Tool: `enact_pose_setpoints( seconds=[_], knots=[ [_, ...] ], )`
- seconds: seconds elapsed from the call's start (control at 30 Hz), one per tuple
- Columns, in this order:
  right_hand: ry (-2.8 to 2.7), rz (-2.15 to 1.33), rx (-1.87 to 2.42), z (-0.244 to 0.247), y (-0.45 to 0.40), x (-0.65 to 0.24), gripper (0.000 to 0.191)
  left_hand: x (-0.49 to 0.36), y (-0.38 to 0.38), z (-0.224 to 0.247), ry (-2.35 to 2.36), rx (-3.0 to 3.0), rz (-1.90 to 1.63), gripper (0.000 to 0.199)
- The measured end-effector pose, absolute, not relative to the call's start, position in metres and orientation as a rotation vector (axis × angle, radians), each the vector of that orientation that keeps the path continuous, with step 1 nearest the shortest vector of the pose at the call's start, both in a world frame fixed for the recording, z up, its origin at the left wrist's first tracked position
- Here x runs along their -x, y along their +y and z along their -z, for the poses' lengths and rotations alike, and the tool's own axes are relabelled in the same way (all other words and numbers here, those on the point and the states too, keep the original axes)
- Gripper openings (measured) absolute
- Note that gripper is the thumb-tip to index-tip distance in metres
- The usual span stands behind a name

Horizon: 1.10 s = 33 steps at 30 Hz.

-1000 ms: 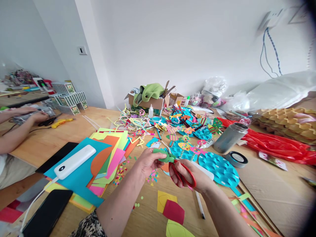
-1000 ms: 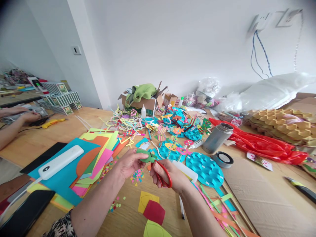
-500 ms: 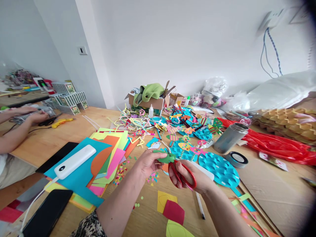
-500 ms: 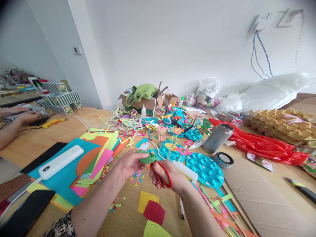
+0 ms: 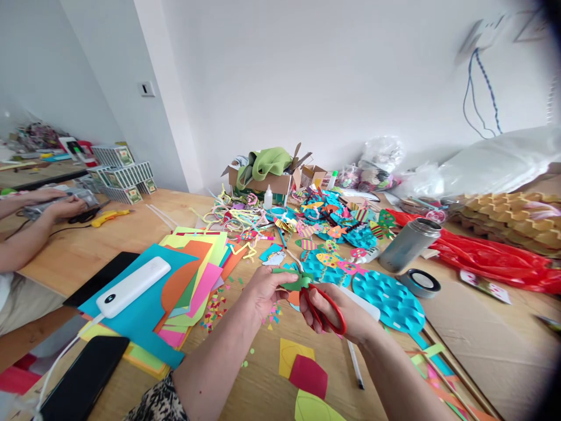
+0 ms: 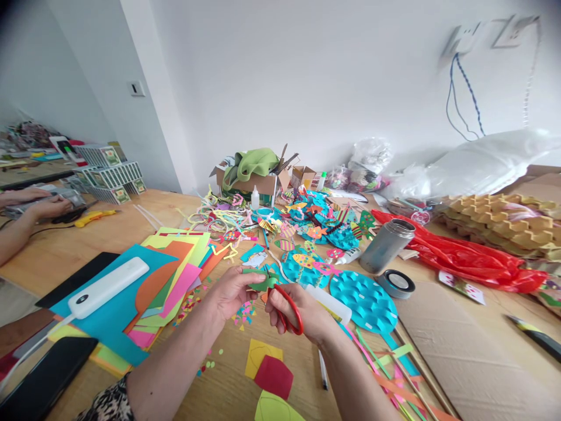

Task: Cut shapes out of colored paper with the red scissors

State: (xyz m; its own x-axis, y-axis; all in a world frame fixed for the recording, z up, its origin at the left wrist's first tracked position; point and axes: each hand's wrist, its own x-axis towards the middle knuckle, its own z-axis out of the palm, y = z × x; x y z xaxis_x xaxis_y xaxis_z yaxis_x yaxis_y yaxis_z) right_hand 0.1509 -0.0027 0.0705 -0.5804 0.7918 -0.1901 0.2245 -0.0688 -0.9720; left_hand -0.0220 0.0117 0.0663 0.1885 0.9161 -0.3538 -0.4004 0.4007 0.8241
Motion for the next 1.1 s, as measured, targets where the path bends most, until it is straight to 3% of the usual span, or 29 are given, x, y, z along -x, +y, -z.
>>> enact_pose_setpoints(
  seconds=[1.1],
  knots=[
    [-1.734, -1.657, 1.123, -0.0726, -0.0044, -0.1488, 0.075, 0.0214, 0.0126, -0.0654, 0.950, -0.636, -1.014, 0.031]
  ],
)
